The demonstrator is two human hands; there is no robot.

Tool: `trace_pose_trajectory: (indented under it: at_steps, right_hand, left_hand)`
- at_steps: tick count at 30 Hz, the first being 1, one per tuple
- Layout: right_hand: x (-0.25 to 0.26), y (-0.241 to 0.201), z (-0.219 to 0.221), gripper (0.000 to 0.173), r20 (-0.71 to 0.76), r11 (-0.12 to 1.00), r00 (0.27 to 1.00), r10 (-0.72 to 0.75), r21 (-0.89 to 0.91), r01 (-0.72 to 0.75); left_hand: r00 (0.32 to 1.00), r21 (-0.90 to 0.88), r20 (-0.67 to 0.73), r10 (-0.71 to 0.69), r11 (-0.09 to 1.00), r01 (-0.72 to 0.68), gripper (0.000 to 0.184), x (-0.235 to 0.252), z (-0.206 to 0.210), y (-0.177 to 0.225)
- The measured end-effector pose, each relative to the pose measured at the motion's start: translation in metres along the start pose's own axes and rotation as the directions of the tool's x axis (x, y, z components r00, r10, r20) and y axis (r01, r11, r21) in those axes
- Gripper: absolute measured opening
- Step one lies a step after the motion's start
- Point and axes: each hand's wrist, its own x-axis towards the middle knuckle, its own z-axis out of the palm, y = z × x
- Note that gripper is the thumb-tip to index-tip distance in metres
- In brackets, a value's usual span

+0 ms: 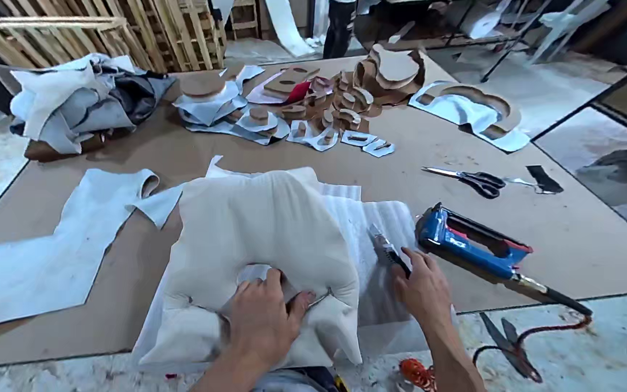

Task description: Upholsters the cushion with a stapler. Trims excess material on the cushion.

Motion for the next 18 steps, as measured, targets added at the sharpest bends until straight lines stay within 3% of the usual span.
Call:
trace_pose_trajectory:
  at_steps: [2, 5, 6, 8, 10, 14, 18]
  right_hand:
    - [-0.016, -0.020, -0.008, 0.040, -0.112, 0.984, 0.980, -0.163, 0.059, 0.170]
    - [-0.053, -0.070, 0.002, 0.038, -0.056, 0.873, 0.881, -0.470, 0.114, 0.473]
    - [-0.061, -0.082, 0.017, 0.037, -0.013, 0.821, 0.828, -0.560, 0.122, 0.558]
    - [-0.064, -0.095, 0.050, 0.036, 0.081, 0.732, 0.728, -0.681, 0.085, 0.676]
    - [-0.056, -0.099, 0.075, 0.036, 0.142, 0.673, 0.664, -0.734, 0.026, 0.739]
    - [-0.040, -0.110, 0.087, 0.038, 0.258, 0.621, 0.623, -0.739, -0.097, 0.777]
    - [-0.045, -0.118, 0.093, 0.041, 0.345, 0.596, 0.634, -0.692, -0.221, 0.772]
  left_hand:
    - [0.984, 0.009, 0.162, -0.079, 0.997, 0.078, 0.079, -0.002, 0.022, 0.007]
    - [0.914, -0.072, 0.402, -0.058, 0.993, 0.094, 0.070, -0.002, 0.039, 0.005]
    - [0.927, -0.098, 0.376, 0.013, 0.995, 0.025, 0.059, -0.006, 0.043, 0.001]
    - [0.973, -0.082, 0.063, 0.224, 0.972, -0.218, 0.034, -0.012, 0.055, -0.019]
    - [0.911, -0.024, -0.136, 0.390, 0.918, -0.396, 0.029, 0.003, 0.060, -0.046]
    - [0.828, 0.045, -0.041, 0.559, 0.829, -0.558, 0.038, 0.043, 0.078, -0.085]
    - [0.805, 0.068, 0.018, 0.593, 0.803, -0.592, 0.041, 0.050, 0.091, -0.095]
